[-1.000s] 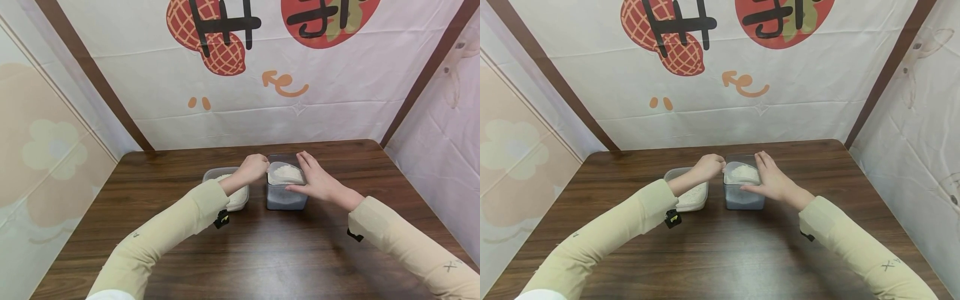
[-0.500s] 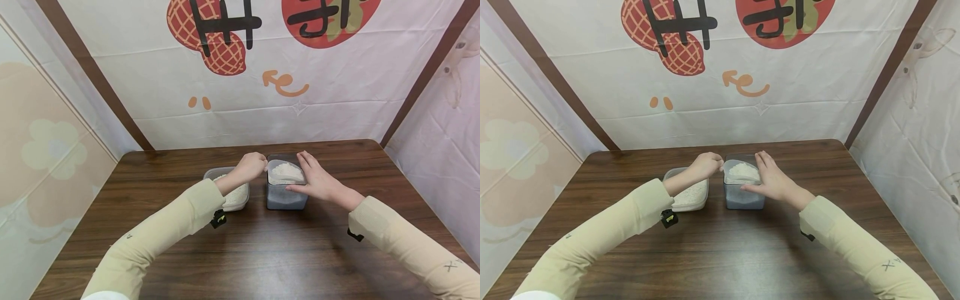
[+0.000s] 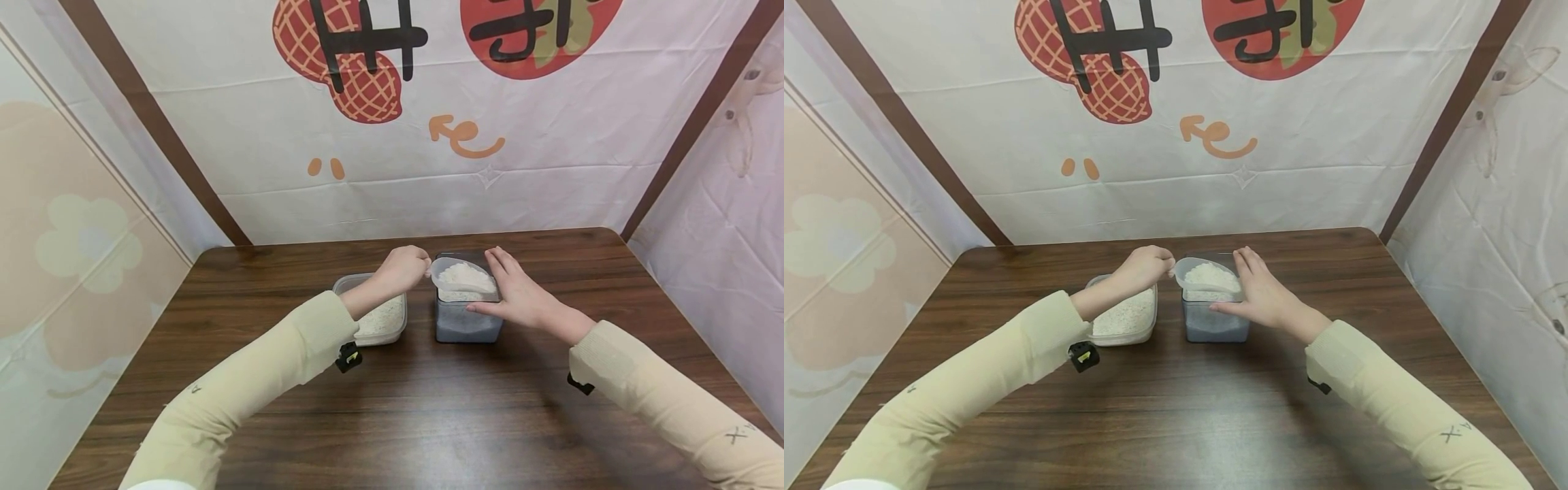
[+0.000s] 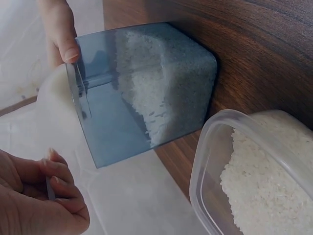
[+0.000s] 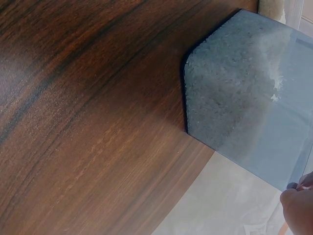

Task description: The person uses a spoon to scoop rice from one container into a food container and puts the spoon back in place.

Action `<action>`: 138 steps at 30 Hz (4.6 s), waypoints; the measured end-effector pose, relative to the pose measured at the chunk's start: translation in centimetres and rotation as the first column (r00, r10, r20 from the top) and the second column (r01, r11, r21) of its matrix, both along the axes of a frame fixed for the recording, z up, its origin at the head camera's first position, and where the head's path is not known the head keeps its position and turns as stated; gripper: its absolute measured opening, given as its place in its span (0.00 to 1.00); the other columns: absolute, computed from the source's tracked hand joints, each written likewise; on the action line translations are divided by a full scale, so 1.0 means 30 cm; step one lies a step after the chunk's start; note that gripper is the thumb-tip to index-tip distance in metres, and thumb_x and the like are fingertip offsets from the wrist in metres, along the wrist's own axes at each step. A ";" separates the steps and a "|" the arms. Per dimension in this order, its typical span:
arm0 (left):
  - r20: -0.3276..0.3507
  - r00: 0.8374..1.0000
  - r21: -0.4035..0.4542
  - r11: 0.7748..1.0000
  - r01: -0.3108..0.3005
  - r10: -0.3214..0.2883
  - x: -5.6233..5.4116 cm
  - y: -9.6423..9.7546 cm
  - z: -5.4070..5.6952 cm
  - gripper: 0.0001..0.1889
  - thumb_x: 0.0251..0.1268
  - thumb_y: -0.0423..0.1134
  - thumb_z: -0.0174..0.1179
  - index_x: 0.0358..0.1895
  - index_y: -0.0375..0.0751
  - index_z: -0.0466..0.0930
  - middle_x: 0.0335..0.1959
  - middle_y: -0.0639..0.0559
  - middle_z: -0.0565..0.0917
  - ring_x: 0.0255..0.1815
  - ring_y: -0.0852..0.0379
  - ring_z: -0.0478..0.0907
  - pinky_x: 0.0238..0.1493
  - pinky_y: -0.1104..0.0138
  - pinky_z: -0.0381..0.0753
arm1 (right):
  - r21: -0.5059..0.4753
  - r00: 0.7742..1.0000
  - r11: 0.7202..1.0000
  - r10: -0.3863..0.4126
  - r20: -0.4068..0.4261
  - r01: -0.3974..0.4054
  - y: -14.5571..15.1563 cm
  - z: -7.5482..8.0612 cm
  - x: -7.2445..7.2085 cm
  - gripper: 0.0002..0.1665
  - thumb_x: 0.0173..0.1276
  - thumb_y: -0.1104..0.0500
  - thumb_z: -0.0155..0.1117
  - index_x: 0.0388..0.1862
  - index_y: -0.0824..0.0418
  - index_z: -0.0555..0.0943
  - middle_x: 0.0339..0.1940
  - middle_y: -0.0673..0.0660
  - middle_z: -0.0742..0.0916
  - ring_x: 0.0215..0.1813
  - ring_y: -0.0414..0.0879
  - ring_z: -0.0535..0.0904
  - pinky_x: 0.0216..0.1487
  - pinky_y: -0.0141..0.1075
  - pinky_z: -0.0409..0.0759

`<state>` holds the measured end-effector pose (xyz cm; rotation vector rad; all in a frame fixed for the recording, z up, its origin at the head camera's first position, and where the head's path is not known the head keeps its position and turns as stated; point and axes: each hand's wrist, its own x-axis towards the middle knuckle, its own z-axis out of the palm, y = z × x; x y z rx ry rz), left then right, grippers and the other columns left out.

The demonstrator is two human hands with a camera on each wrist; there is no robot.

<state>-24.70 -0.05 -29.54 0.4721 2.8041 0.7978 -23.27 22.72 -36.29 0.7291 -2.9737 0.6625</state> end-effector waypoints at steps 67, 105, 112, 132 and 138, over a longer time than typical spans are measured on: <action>-0.022 0.989 0.191 0.971 -0.142 0.149 0.084 -0.372 -0.012 0.13 0.63 0.32 0.42 0.23 0.36 0.72 0.19 0.50 0.70 0.21 0.58 0.61 0.24 0.67 0.60 | 0.003 0.999 1.000 -0.019 0.034 0.019 0.002 0.006 0.007 0.65 0.51 0.28 0.57 0.71 0.68 0.44 0.72 0.63 0.48 0.73 0.55 0.40 0.66 0.51 0.51; -0.002 0.983 0.055 0.981 -0.185 0.185 0.130 -0.564 -0.040 0.13 0.64 0.33 0.42 0.27 0.34 0.74 0.18 0.50 0.70 0.20 0.56 0.60 0.22 0.65 0.59 | 0.004 0.998 1.000 -0.012 0.058 0.012 0.002 0.010 0.009 0.65 0.52 0.28 0.56 0.72 0.66 0.42 0.73 0.63 0.46 0.73 0.55 0.39 0.65 0.51 0.52; -0.007 0.984 0.033 0.983 -0.179 0.179 0.133 -0.588 -0.047 0.13 0.65 0.34 0.42 0.27 0.34 0.74 0.18 0.52 0.69 0.19 0.56 0.60 0.22 0.65 0.59 | -0.001 0.999 1.000 -0.013 0.047 0.013 0.004 0.006 0.008 0.65 0.51 0.27 0.56 0.71 0.67 0.43 0.72 0.63 0.47 0.73 0.55 0.39 0.66 0.51 0.52; -0.030 0.985 -0.070 0.982 -0.174 0.172 0.135 -0.630 -0.058 0.12 0.63 0.34 0.42 0.28 0.35 0.76 0.19 0.52 0.70 0.22 0.56 0.63 0.25 0.65 0.61 | -0.005 0.999 1.000 -0.005 0.037 0.005 0.007 0.000 0.004 0.65 0.51 0.27 0.57 0.71 0.68 0.43 0.72 0.63 0.47 0.73 0.54 0.39 0.66 0.50 0.51; -0.044 0.987 -0.094 0.983 -0.161 0.157 0.133 -0.633 -0.059 0.13 0.63 0.34 0.42 0.28 0.34 0.76 0.17 0.53 0.67 0.21 0.56 0.62 0.23 0.65 0.60 | -0.005 0.999 1.000 -0.004 0.034 0.005 0.007 -0.002 0.005 0.65 0.51 0.27 0.57 0.71 0.68 0.44 0.72 0.63 0.47 0.73 0.55 0.39 0.66 0.50 0.52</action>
